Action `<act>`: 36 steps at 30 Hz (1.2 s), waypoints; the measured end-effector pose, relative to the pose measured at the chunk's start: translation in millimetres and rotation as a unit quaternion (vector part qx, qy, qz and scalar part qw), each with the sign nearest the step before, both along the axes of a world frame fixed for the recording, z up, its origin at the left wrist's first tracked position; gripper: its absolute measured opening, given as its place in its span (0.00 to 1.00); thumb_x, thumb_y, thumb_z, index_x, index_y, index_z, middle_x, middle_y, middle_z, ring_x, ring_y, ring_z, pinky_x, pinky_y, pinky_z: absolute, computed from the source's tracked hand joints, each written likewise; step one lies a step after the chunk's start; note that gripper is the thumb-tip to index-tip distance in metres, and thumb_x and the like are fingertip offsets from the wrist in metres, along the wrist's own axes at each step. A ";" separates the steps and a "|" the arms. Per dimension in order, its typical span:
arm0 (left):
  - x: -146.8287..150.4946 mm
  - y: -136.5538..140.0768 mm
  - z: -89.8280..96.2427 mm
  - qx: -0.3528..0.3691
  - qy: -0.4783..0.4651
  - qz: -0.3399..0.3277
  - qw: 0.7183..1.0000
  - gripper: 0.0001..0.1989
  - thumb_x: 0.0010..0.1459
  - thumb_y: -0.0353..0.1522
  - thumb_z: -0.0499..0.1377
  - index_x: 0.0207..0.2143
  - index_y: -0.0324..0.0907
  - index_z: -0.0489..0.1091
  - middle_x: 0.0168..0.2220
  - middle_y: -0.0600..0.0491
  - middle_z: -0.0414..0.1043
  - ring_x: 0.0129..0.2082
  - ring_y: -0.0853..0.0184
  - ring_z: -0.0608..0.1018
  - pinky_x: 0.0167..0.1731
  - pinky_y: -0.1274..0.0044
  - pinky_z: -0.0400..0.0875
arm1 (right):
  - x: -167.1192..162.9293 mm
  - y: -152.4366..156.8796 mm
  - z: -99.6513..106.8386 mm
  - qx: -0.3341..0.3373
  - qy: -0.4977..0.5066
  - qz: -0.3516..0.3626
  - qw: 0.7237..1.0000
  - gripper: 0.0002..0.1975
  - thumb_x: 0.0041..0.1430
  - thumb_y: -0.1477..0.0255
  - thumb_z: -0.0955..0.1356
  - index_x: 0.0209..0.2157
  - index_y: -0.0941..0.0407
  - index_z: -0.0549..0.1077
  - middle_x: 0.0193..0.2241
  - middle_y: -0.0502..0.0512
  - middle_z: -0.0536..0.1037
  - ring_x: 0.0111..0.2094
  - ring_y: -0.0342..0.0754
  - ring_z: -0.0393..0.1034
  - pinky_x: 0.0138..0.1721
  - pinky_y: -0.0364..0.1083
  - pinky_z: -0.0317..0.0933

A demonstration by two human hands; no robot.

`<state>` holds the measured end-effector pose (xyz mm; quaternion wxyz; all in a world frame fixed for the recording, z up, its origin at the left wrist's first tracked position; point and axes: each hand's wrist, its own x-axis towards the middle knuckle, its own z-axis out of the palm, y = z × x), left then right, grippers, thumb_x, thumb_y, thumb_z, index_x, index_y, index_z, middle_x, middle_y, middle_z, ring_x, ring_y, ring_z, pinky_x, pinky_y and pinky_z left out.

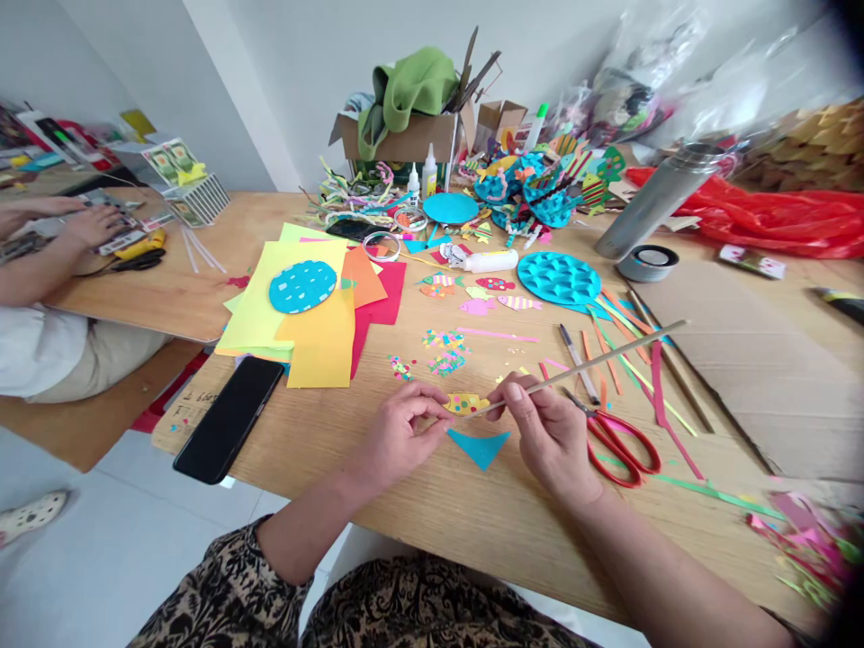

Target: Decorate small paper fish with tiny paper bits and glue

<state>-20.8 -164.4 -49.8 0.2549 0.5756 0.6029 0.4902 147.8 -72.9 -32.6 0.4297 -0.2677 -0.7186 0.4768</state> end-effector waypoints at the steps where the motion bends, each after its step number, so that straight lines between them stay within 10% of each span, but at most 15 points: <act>1: -2.6 0.5 0.0 -0.007 0.005 0.008 1.000 0.02 0.56 0.28 0.62 0.31 0.40 0.76 0.39 0.48 0.74 0.34 0.67 0.77 0.27 0.78 0.73 | 0.5 1.3 0.8 -0.001 0.008 -0.010 1.000 0.15 0.66 0.65 0.63 0.28 0.55 0.73 0.23 0.52 0.74 0.25 0.45 0.70 0.27 0.45 0.64; 14: -31.5 0.6 -3.1 -0.060 0.129 0.003 0.990 0.07 0.53 0.23 0.60 0.27 0.41 0.75 0.44 0.48 0.75 0.46 0.61 0.76 0.49 0.64 0.70 | 5.4 15.8 0.1 0.015 0.000 -0.103 0.995 0.15 0.65 0.64 0.64 0.27 0.55 0.75 0.22 0.52 0.75 0.25 0.44 0.71 0.29 0.45 0.65; 27: -39.2 1.3 -9.5 0.039 0.238 0.039 0.970 0.09 0.53 0.22 0.57 0.32 0.41 0.75 0.42 0.49 0.75 0.45 0.61 0.75 0.47 0.66 0.71 | 14.9 33.0 -5.2 0.117 -0.046 -0.134 0.983 0.12 0.66 0.68 0.63 0.31 0.55 0.74 0.24 0.51 0.75 0.27 0.45 0.71 0.32 0.46 0.64; 36: -43.6 4.0 -14.7 0.084 0.252 0.084 0.960 0.10 0.55 0.22 0.54 0.33 0.42 0.73 0.40 0.49 0.74 0.43 0.61 0.76 0.44 0.67 0.73 | 29.5 57.7 1.6 0.378 -0.360 0.005 0.853 0.10 0.65 0.75 0.64 0.44 0.54 0.75 0.38 0.58 0.78 0.42 0.53 0.68 0.42 0.53 0.62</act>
